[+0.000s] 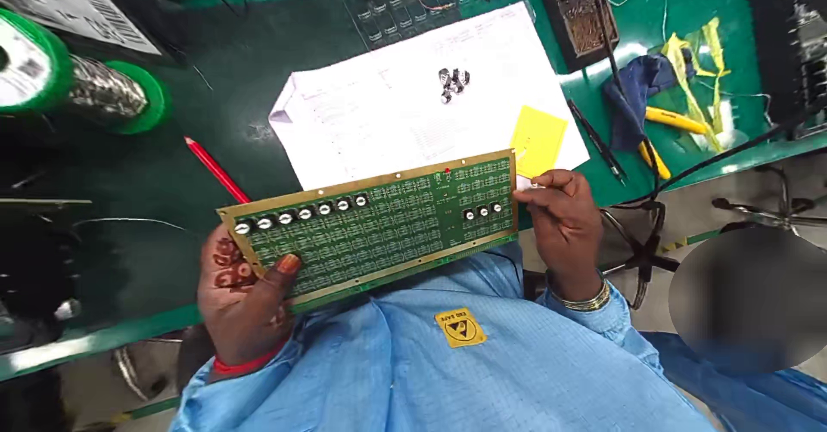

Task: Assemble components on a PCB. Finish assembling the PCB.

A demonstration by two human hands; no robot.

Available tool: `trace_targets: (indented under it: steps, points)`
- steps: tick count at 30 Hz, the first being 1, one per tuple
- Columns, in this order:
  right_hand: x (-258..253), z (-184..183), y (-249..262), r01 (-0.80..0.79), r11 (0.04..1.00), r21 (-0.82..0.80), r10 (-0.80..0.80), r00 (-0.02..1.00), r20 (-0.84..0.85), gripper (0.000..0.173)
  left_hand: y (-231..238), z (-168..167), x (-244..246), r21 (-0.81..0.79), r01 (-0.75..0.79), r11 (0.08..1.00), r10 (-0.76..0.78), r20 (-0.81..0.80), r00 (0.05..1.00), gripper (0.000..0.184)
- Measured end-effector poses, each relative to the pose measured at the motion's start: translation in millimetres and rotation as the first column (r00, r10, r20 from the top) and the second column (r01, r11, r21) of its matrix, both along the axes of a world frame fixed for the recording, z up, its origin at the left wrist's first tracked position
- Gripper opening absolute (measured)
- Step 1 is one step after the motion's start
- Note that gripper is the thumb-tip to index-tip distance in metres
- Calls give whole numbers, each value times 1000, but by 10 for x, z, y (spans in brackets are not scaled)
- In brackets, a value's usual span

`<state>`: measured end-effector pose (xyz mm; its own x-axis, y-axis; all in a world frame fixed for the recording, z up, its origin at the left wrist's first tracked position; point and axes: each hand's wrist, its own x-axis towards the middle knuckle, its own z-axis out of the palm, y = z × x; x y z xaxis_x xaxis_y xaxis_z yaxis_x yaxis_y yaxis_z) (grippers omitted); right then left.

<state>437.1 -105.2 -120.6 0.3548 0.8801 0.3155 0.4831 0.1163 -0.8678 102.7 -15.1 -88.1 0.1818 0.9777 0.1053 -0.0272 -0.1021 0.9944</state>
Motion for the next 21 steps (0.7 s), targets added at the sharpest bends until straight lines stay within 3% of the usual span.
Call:
trace_targets:
  steps: [6,16,21]
  points:
    - [-29,-64,-5,-11,999,51,4,990,141,22,0,-2,-9,-21,23,1000,-22,35,999,52]
    - [-37,-100,32,-4,996,91,-9,990,142,20,11,-9,-21,-48,43,998,-40,79,996,51]
    - [-53,-131,42,7,992,127,-24,991,134,17,5,-2,-25,-42,27,999,-26,27,999,53]
